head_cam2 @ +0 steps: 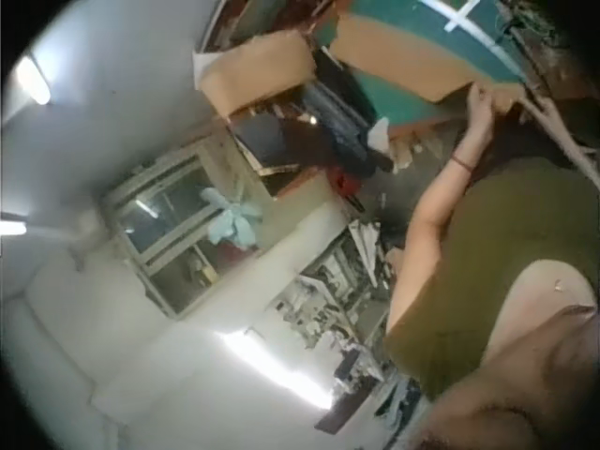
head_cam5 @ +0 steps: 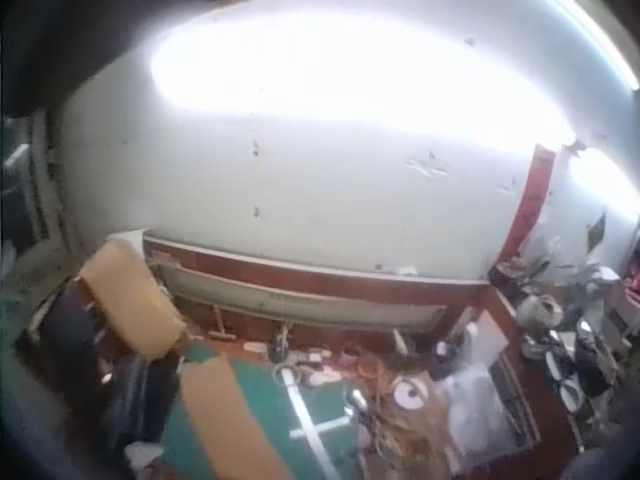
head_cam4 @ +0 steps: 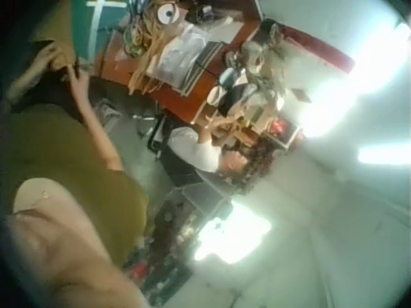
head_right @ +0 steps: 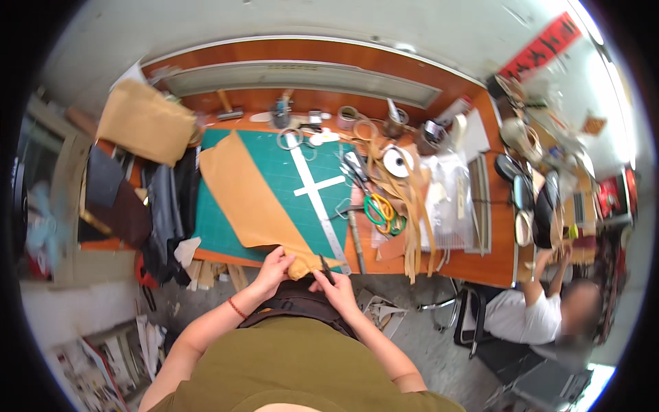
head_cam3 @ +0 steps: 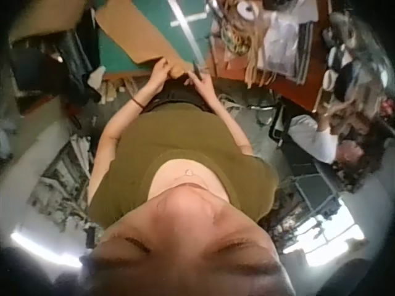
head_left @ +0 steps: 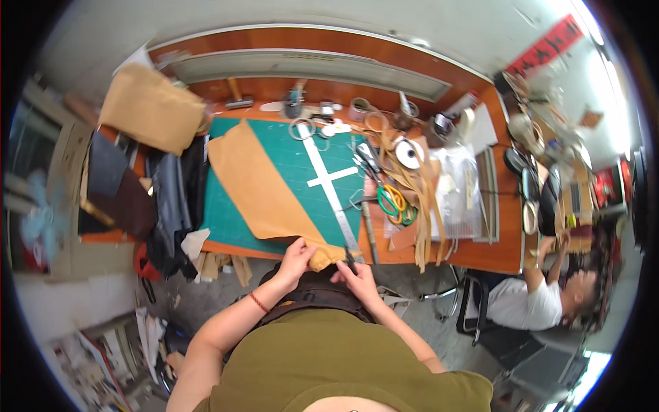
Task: The person uses a metal ruler and a utility knife to cut straight strips from a large sheet of tan leather on a green cutting mat. They repeatedly measure, mark, and slice the material, occasionally using scissors to trim the edges of the cut strips. The person also handles a clear plastic sheet and a small piece of leather during the process.
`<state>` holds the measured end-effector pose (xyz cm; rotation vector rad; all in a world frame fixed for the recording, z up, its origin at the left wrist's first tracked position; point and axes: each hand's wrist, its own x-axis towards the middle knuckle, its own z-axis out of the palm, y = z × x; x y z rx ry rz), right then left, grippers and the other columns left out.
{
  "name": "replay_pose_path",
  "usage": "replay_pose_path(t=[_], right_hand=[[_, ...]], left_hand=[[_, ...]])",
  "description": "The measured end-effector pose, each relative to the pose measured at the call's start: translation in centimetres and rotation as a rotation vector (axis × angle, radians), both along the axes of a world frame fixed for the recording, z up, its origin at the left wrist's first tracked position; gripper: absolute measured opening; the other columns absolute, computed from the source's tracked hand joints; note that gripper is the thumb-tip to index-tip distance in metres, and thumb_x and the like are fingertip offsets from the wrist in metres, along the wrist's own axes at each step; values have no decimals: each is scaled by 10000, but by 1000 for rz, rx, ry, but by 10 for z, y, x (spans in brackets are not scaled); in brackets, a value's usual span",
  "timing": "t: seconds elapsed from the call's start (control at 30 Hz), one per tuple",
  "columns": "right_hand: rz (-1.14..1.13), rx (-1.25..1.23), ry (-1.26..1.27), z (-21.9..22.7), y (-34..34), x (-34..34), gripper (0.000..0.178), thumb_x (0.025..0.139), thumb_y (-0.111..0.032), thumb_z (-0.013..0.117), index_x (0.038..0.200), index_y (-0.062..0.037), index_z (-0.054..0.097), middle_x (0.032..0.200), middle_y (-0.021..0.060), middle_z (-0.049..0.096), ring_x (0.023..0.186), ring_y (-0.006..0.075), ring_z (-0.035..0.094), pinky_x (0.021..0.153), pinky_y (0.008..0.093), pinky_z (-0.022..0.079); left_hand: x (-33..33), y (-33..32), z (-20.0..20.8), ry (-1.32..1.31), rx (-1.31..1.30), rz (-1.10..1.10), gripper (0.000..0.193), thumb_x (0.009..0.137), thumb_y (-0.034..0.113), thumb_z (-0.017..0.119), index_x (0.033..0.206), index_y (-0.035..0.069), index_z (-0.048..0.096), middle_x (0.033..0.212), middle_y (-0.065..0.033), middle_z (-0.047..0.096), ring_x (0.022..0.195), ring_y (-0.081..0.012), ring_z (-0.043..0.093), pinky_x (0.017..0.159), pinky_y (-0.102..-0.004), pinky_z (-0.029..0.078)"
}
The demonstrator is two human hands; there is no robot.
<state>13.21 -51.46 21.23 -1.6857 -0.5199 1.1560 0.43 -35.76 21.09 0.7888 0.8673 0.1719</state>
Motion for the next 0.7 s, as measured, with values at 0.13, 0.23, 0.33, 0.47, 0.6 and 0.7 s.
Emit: replay_pose_path(t=[0.13,0.23,0.33,0.47,0.6,0.7], right_hand=[[-264,82,461,25,22,-5,269,1008,-273,619,895,-30,648,774,66,712,439,20,374,414,209,249],[-286,99,417,8,30,-8,178,968,-206,682,896,-67,597,742,34,649,435,17,364,407,206,236],[-354,103,466,10,38,-12,217,933,-215,732,871,-87,569,685,-10,585,450,16,382,407,201,248],[-409,116,555,14,40,-15,256,922,-272,752,871,-75,596,710,-14,602,476,19,414,414,196,270],[-309,135,459,14,43,-10,224,938,-243,734,888,-58,620,734,-14,617,486,21,430,434,205,283],[-288,231,307,5,44,-13,200,941,-225,729,930,-44,644,754,-10,631,533,52,515,480,218,372]], left_hand=[[-1,-2,3,-115,87,67,238,1038,145,548,1242,24,529,1158,-75,678,980,-134,668,811,-288,556],[-4,0,-1,-83,146,-7,264,1033,142,555,1268,33,505,1194,-79,668,1022,-156,672,824,-293,565],[-2,0,7,-91,125,4,278,1025,122,558,1282,32,500,1225,-83,656,1037,-156,668,840,-306,561],[-7,2,15,-130,73,-23,290,1025,147,560,1290,39,515,1239,-69,651,1088,-165,651,877,-326,550],[-11,3,13,-150,-100,-12,279,1032,209,563,1264,54,549,1245,-70,654,1089,-172,657,878,-326,547],[-6,-1,27,-106,-94,4,275,1033,244,569,1238,61,562,1154,-61,672,987,-153,670,833,-309,546]])
